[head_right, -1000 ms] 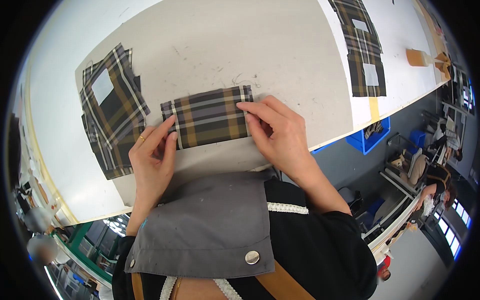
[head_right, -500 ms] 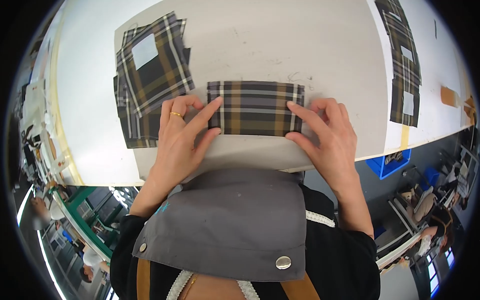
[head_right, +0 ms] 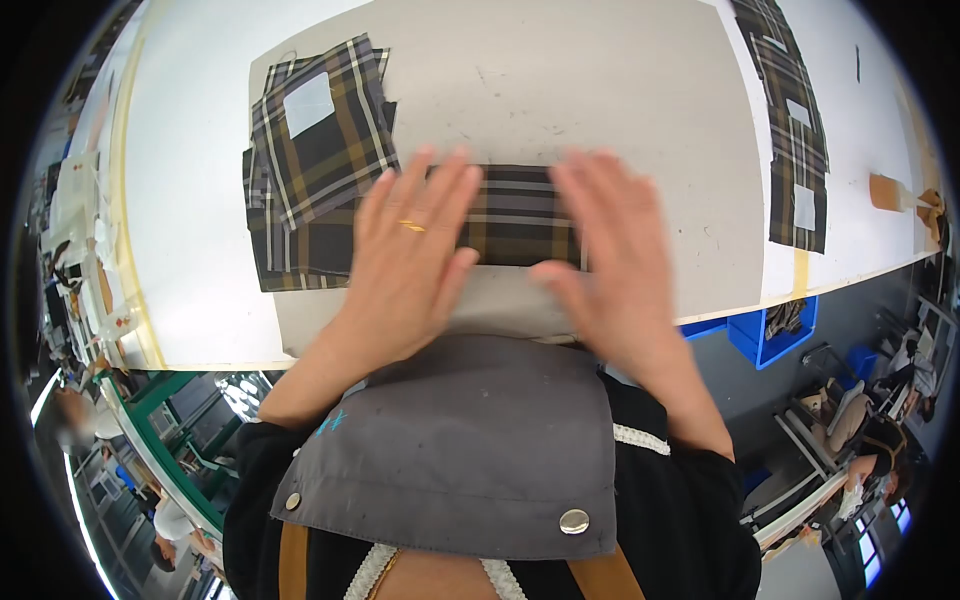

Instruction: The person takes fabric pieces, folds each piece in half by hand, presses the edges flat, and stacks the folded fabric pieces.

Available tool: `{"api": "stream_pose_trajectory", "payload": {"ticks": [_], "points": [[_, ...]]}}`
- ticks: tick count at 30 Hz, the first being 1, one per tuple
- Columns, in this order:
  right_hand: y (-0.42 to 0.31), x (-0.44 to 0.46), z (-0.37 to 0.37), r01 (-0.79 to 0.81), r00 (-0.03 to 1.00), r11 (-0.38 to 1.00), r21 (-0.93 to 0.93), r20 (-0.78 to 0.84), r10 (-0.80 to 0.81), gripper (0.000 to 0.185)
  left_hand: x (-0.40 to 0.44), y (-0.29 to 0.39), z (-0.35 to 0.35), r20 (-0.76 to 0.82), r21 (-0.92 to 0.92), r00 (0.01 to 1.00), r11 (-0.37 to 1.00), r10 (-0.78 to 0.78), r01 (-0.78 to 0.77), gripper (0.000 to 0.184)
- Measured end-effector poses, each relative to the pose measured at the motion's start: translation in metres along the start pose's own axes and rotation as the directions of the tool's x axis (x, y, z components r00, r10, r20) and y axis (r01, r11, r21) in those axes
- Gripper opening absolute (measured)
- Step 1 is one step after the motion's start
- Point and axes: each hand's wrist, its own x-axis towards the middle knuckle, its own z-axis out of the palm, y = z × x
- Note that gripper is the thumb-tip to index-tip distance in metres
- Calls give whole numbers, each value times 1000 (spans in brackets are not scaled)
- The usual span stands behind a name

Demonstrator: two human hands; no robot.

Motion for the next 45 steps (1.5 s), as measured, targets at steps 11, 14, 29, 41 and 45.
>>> {"api": "stream_pose_trajectory", "payload": {"ticks": [11, 14, 29, 41, 45], "points": [[24, -19, 27, -24, 981, 976, -217, 181, 65, 115, -12, -9, 28, 138, 6, 989, 998, -57, 56, 83], [28, -24, 23, -92, 987, 930, -356, 93, 133, 116, -17, -4, 31, 82, -30, 993, 996, -83, 86, 86], [53, -27, 4, -113, 952, 956, -270, -305, 27, 31, -19, -82, -12, -350, 135, 914, 954, -206, 267, 13], [-20, 44, 27, 352, 929, 929, 115, -161, -332, 46, -38, -31, -35, -146, -20, 989, 1000, 18, -21, 8], [-12, 42, 51, 428, 902, 888, 170, -13, -432, 20, -46, -40, -35, -84, -263, 990, 961, -109, 84, 56]]}}
